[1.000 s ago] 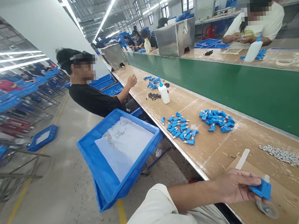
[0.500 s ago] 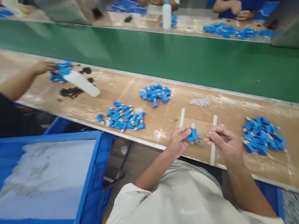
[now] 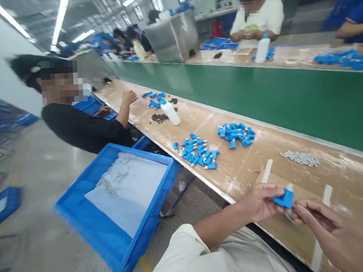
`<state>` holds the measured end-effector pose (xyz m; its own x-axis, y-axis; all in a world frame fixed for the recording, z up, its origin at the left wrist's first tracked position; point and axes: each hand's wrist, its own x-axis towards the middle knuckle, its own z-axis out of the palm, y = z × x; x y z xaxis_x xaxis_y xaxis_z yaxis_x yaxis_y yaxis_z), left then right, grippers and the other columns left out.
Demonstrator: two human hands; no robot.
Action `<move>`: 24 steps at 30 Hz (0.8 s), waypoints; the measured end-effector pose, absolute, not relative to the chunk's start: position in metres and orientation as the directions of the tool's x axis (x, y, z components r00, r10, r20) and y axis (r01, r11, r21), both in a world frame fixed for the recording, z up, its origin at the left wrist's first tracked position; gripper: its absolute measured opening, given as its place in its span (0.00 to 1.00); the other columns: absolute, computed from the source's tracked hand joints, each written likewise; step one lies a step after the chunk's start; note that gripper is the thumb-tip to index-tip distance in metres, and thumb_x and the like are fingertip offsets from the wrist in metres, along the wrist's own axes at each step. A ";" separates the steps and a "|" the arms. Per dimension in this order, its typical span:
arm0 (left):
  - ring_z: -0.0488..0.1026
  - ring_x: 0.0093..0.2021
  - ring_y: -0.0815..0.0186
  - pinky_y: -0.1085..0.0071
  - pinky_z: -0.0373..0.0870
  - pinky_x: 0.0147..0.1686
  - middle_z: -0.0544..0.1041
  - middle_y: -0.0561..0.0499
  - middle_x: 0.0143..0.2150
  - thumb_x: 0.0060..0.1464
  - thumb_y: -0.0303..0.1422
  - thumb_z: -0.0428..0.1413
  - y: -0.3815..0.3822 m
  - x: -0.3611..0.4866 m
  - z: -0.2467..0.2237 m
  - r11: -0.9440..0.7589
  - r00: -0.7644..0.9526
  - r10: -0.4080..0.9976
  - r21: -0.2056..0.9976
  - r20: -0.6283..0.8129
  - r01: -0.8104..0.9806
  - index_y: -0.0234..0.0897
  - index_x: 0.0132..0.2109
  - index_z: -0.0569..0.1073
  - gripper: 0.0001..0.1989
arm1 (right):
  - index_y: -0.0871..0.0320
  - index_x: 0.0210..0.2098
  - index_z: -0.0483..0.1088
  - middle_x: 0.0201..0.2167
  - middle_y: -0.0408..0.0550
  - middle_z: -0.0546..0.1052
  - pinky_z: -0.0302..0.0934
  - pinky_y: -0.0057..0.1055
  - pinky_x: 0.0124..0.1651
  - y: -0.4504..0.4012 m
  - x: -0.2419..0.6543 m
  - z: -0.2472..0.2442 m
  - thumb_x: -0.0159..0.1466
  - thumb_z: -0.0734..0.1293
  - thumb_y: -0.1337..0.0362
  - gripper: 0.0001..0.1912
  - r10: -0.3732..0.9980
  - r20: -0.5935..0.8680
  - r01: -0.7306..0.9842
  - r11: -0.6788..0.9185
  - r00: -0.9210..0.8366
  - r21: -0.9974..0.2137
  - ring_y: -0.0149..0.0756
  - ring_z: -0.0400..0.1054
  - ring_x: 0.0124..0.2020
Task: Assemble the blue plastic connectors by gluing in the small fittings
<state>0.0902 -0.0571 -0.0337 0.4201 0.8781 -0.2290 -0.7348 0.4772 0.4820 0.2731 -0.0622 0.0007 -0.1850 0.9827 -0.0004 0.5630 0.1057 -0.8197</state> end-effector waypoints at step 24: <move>0.76 0.24 0.67 0.75 0.67 0.23 0.78 0.46 0.27 0.43 0.41 0.72 -0.057 0.084 -0.046 0.590 0.582 0.791 0.490 -0.191 -0.642 0.28 0.34 0.75 0.21 | 0.45 0.24 0.84 0.34 0.58 0.85 0.79 0.38 0.41 -0.059 0.277 0.007 0.35 0.80 0.48 0.17 0.910 -0.392 0.445 -0.298 -0.135 -0.844 0.59 0.82 0.37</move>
<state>0.0837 -0.0572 -0.0459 0.5816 0.7908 -0.1907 -0.6415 0.5900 0.4903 0.2770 -0.0590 0.0066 -0.1346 0.9099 -0.3925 0.4450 -0.2984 -0.8444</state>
